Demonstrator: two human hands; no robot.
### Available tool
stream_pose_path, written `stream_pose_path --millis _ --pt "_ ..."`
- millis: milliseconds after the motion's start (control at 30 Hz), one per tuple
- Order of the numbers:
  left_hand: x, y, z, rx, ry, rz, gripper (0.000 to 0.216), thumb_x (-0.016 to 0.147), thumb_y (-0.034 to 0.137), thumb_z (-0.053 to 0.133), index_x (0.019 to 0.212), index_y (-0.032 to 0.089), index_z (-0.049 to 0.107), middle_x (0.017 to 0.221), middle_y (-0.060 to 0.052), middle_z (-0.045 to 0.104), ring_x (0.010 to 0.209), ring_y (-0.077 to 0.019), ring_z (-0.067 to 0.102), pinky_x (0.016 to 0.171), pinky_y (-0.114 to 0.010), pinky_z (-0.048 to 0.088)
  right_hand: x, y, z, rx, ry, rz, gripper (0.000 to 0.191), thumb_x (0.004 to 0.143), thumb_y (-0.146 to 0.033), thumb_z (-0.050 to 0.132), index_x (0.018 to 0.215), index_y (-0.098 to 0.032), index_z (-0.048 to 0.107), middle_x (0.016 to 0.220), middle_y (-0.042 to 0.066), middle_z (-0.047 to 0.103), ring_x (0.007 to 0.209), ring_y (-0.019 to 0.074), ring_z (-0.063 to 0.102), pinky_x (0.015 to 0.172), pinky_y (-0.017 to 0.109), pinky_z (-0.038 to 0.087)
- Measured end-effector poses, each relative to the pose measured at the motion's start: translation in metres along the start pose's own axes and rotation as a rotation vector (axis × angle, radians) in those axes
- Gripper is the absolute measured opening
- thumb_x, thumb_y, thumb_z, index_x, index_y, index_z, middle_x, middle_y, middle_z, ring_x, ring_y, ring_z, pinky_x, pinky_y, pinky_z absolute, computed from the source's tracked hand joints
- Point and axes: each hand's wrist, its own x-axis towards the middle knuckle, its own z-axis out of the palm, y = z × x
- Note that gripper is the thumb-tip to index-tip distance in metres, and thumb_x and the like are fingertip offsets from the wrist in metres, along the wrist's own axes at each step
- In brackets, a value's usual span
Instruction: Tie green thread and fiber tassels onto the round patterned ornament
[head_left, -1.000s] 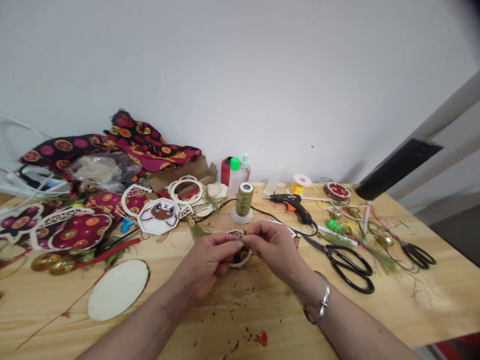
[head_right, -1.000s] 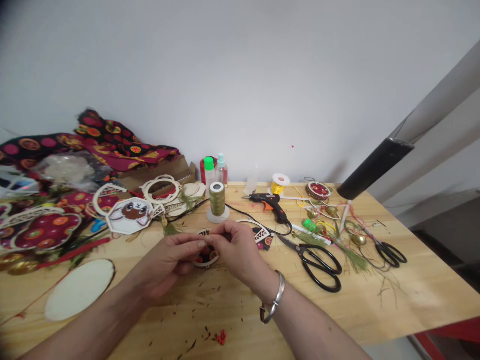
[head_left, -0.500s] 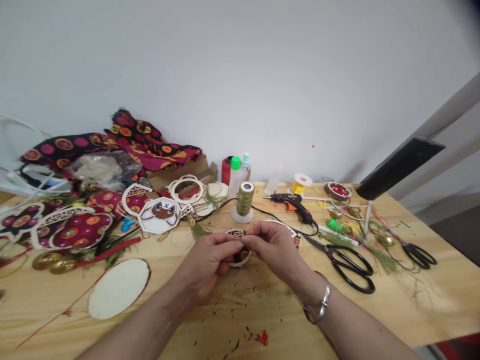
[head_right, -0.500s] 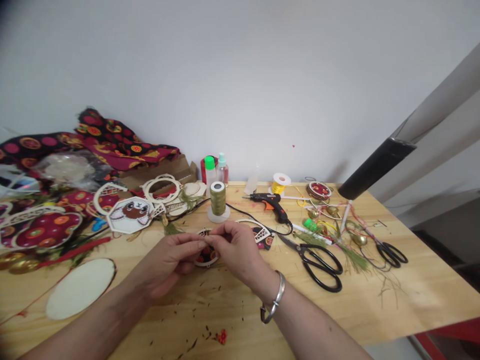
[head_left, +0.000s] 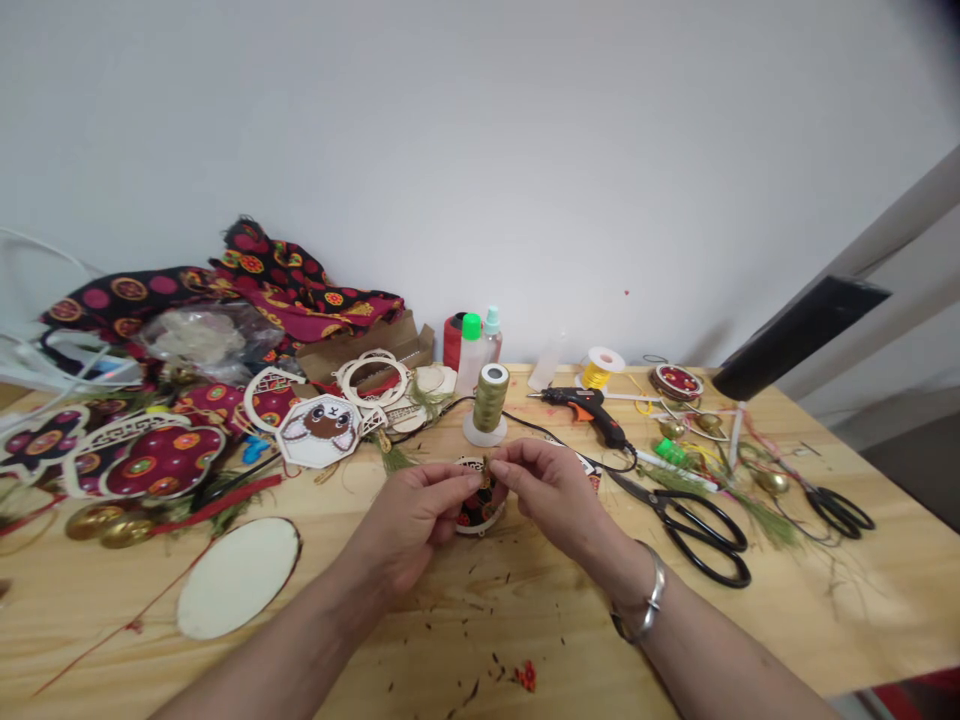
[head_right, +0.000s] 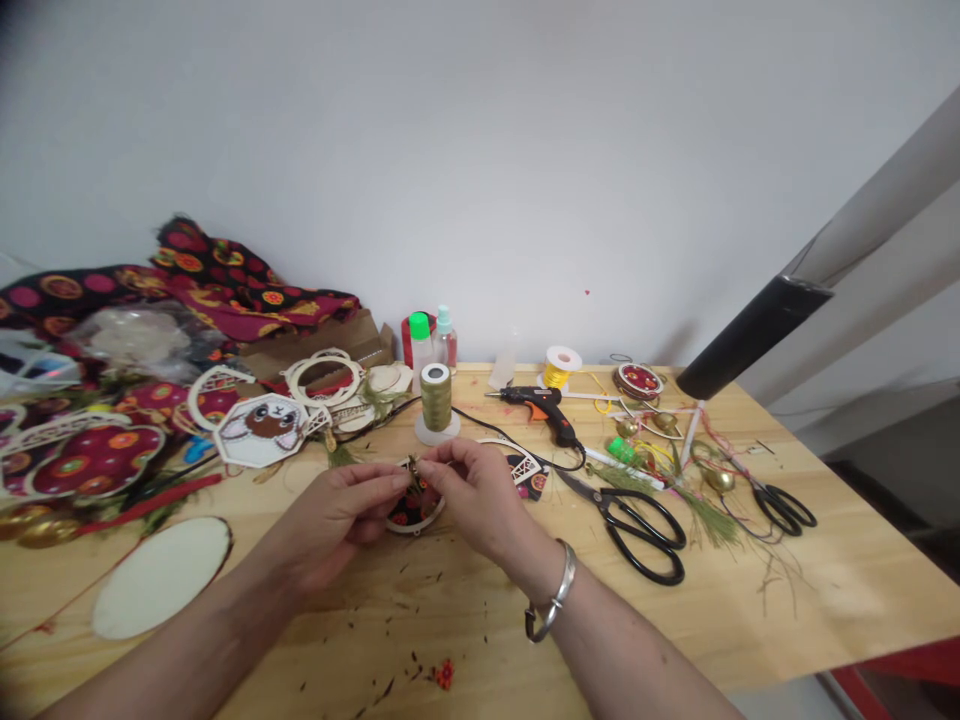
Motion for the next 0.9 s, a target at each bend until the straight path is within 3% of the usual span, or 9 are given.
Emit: stream_pose_path --millis 267,500,667,767,900 --pt "0.002 0.001 -0.002 -0.054 0.066 0.013 0.020 0.056 0.027 0.077 0.064 0.010 0.069 0.042 0.008 0.038 0.039 -0.0019 0.023 0.037 -0.016 0.011 -0.001 -0.001 -0.011 -0.367 -0.016 -0.282 0.018 0.079 -0.019 0.056 0.093 -0.020 0.068 0.088 0.004 0.067 0.080 0.0149 0.060 0.074 0.027 0.045" --pt "0.003 0.005 0.000 -0.048 0.200 0.069 0.019 0.054 0.027 0.078 0.061 0.012 0.069 0.046 0.004 0.054 0.038 -0.0030 0.034 0.036 -0.017 0.022 -0.007 -0.006 -0.010 -0.599 -0.017 -0.288 0.019 0.083 -0.024 0.054 0.068 -0.018 0.065 0.060 -0.001 0.060 0.056 0.0115 0.050 0.054 0.023 0.036" --pt "0.002 0.003 0.000 -0.079 0.244 0.141 0.019 0.057 0.029 0.076 0.065 0.014 0.068 0.058 0.000 0.065 0.049 -0.0112 0.054 0.048 -0.022 0.041 -0.019 -0.008 0.000 -0.638 -0.070 -0.353 0.021 0.087 -0.026 0.047 0.075 -0.019 0.062 0.060 -0.002 0.060 0.053 0.0093 0.049 0.051 0.021 0.035" --pt "0.000 0.002 0.001 -0.078 0.252 0.135 0.020 0.060 0.030 0.074 0.069 0.013 0.068 0.050 0.003 0.060 0.045 -0.0092 0.050 0.045 -0.020 0.039 -0.027 -0.004 0.007 -0.887 -0.109 -0.538 0.018 0.088 -0.022 0.044 0.081 -0.018 0.060 0.066 0.001 0.063 0.055 0.0111 0.052 0.052 0.024 0.035" --pt "0.001 0.005 -0.004 -0.077 0.208 0.137 0.021 0.065 0.031 0.071 0.061 0.012 0.064 0.035 0.009 0.038 0.033 -0.0024 0.024 0.034 -0.016 0.020 -0.032 0.006 0.016 -1.257 -0.170 -0.901 0.015 0.084 -0.011 0.043 0.079 -0.015 0.057 0.062 0.004 0.058 0.055 0.0152 0.050 0.049 0.029 0.030"
